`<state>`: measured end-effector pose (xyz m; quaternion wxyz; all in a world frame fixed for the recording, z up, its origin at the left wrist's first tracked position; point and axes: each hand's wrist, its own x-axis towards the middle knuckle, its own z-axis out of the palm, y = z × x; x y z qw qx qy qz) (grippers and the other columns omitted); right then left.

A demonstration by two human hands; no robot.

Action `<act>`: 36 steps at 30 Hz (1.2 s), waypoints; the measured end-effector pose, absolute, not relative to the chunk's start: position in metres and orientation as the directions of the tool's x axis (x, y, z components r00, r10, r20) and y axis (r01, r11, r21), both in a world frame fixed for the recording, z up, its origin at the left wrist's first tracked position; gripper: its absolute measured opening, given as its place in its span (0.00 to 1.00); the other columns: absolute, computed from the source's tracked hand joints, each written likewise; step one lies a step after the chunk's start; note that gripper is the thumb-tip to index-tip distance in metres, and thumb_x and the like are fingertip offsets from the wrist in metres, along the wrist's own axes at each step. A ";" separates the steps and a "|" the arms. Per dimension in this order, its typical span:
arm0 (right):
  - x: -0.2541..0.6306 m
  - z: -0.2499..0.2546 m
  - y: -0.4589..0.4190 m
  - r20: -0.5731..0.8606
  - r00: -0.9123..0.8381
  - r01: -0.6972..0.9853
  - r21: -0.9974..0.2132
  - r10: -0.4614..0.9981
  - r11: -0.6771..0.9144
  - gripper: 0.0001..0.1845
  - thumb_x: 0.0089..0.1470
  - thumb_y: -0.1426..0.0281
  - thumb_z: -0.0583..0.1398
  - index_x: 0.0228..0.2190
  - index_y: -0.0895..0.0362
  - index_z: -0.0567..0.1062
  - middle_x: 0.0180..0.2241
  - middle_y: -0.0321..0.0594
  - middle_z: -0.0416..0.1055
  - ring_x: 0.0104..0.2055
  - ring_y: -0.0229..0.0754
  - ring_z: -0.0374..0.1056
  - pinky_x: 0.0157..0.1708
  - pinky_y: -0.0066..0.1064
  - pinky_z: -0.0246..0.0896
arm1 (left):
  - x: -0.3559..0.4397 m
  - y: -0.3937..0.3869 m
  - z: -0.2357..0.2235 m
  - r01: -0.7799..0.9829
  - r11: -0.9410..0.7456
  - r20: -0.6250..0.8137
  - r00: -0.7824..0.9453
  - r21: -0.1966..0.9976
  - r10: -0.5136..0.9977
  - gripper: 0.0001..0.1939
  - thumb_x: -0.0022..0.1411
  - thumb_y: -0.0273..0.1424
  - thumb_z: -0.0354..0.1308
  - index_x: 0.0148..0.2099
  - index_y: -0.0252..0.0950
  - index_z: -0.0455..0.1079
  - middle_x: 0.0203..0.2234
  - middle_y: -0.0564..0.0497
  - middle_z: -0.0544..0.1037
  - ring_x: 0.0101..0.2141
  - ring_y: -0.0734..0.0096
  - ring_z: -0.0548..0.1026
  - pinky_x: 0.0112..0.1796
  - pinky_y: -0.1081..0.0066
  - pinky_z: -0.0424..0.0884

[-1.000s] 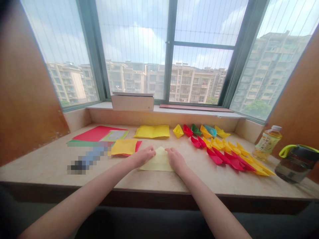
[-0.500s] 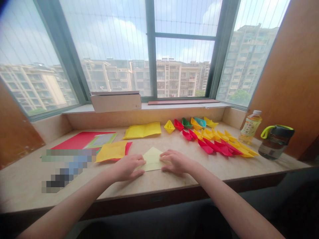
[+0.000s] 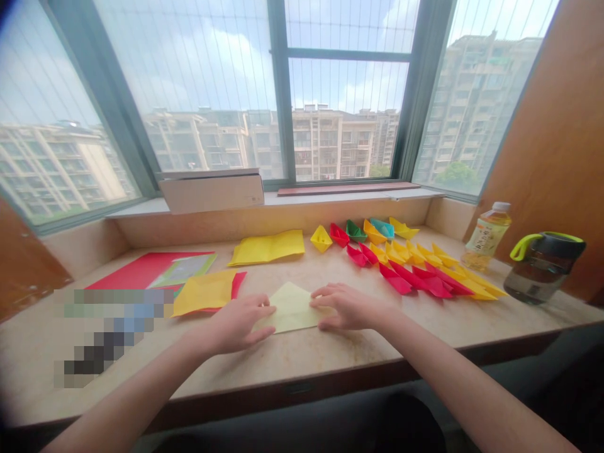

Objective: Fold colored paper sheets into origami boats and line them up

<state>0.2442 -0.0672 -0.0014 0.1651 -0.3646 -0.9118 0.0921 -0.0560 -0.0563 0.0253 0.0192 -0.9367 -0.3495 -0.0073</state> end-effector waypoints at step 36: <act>0.209 -0.035 -0.053 0.339 -0.223 0.881 -0.331 0.914 0.337 0.12 0.62 0.68 0.55 0.39 0.56 0.78 0.38 0.46 0.75 0.42 0.47 0.71 0.43 0.34 0.61 | -0.036 -0.044 -0.002 0.629 -0.762 0.159 0.777 -0.157 0.609 0.11 0.62 0.22 0.50 0.40 0.37 0.73 0.37 0.43 0.76 0.40 0.58 0.74 0.41 0.62 0.69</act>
